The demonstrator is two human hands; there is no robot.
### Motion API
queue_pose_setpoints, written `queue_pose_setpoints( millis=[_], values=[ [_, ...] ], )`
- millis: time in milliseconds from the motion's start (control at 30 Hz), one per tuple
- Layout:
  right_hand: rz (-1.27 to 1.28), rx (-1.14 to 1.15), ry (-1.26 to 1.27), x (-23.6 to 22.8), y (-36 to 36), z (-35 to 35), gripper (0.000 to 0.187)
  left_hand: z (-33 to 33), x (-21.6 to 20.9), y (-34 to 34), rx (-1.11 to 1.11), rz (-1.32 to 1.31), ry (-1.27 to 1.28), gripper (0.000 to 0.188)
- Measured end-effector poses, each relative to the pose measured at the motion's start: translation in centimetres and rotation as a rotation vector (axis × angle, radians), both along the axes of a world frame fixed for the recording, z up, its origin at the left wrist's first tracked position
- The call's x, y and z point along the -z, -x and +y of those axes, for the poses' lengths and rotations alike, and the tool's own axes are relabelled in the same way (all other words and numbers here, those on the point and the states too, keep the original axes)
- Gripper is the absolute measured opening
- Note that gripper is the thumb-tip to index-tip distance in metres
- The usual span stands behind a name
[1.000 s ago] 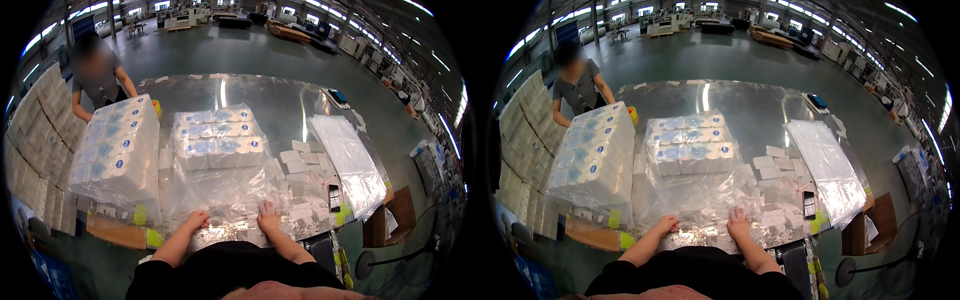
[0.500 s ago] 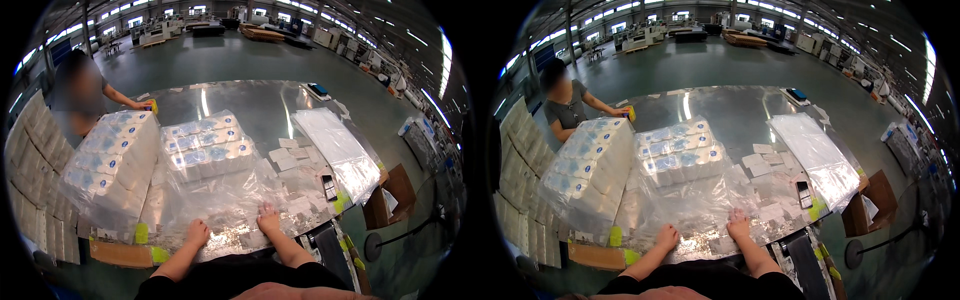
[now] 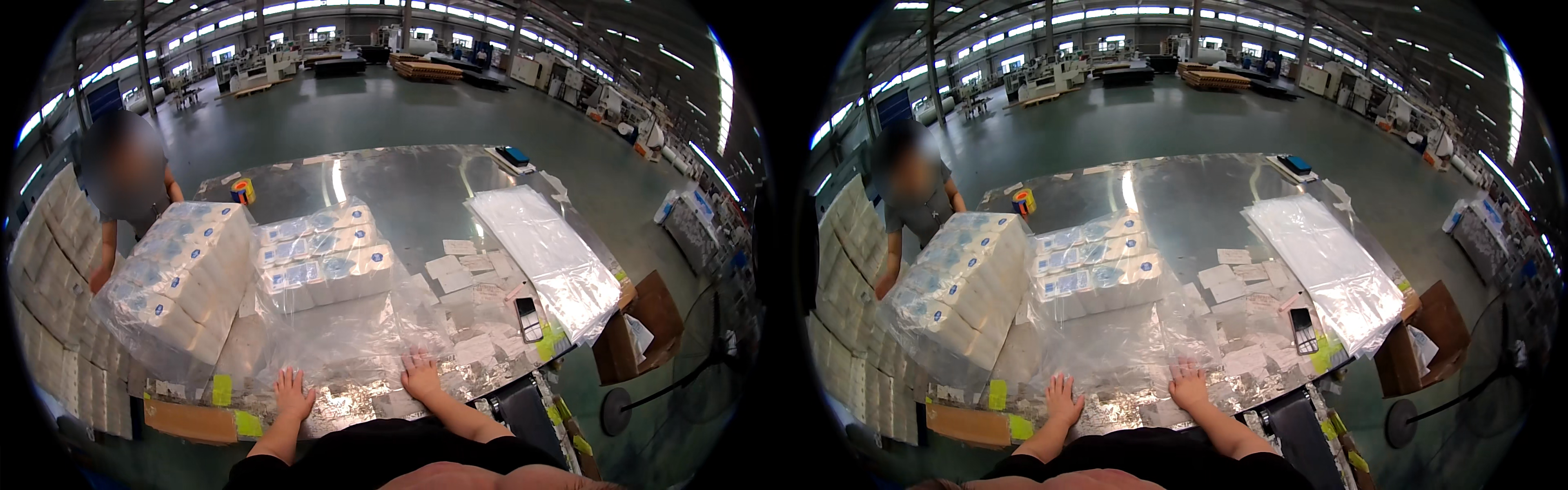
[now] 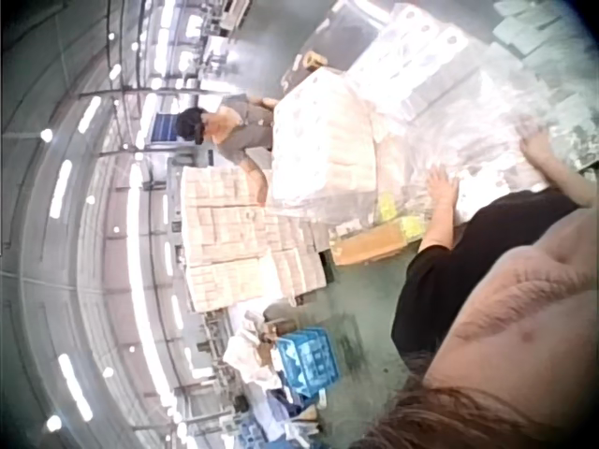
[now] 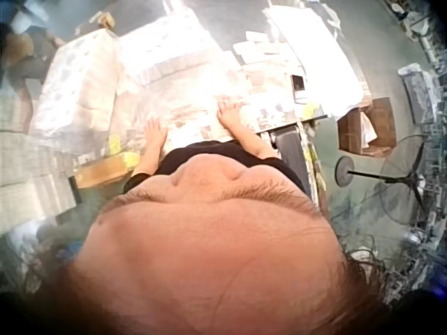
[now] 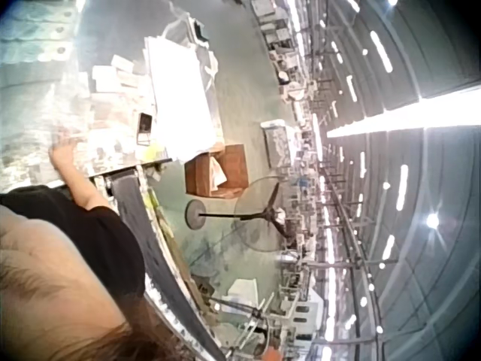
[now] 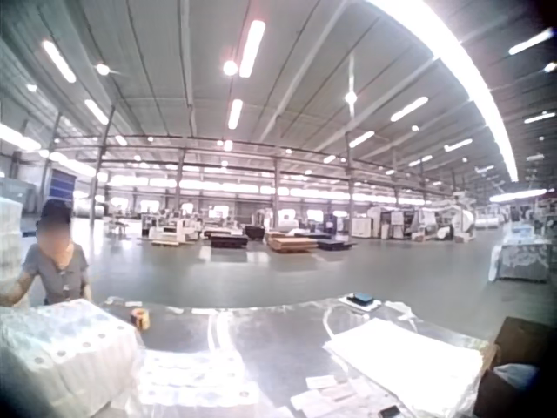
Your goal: The person stands at a metal table in a warehouse and packs individual rolls of tissue paper into clear plastic bags. They repeatedly pick up a roll, place it into a bag, and move the bagged item to a conveyor belt. Another person is visible in the background performing similar packing tasks.
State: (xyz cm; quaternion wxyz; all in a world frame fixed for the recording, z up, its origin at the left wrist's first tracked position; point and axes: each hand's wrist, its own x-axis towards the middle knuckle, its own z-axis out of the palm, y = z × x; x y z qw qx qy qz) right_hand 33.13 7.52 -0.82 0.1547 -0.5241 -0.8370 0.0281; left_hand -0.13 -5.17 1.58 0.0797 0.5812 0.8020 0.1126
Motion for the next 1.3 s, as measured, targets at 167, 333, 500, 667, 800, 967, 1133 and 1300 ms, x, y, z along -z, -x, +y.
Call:
queue_pose_setpoints(
  millis=[167,333,500,667,800,967,1133,1300],
  values=[
    [0.012,-0.03,0.05,-0.5,-0.3,-0.4,0.049,-0.2,0.1,-0.5,-0.103,-0.014,0.063,0.067],
    [0.033,-0.069,0.078,-0.6,-0.6,-0.2,0.047,-0.5,-1.0,-1.7,-0.31,0.019,0.092,0.069],
    [0.012,-0.083,0.054,-0.3,-0.5,-0.1,0.046,-0.6,-0.6,-1.4,-0.372,0.005,0.116,0.07],
    [0.047,-0.11,0.026,-0.4,-0.6,-0.1,0.045,-0.5,-1.0,-1.7,-0.387,0.002,0.137,0.07],
    [0.047,-0.109,0.01,-0.3,-0.4,0.0,0.044,-0.5,-0.5,-1.5,-0.391,0.001,0.115,0.069],
    [0.074,-0.117,-0.018,-0.5,-0.5,0.0,0.043,-0.4,-0.3,-1.4,-0.385,0.005,0.112,0.069],
    [0.069,-0.12,-0.05,-0.9,-0.2,0.0,0.042,-0.5,-0.5,-1.3,-0.383,0.005,0.08,0.069],
    [0.053,-0.119,-0.047,0.0,-0.2,0.0,0.043,-1.0,-0.1,-1.3,-0.357,0.018,0.033,0.068]
  ],
)
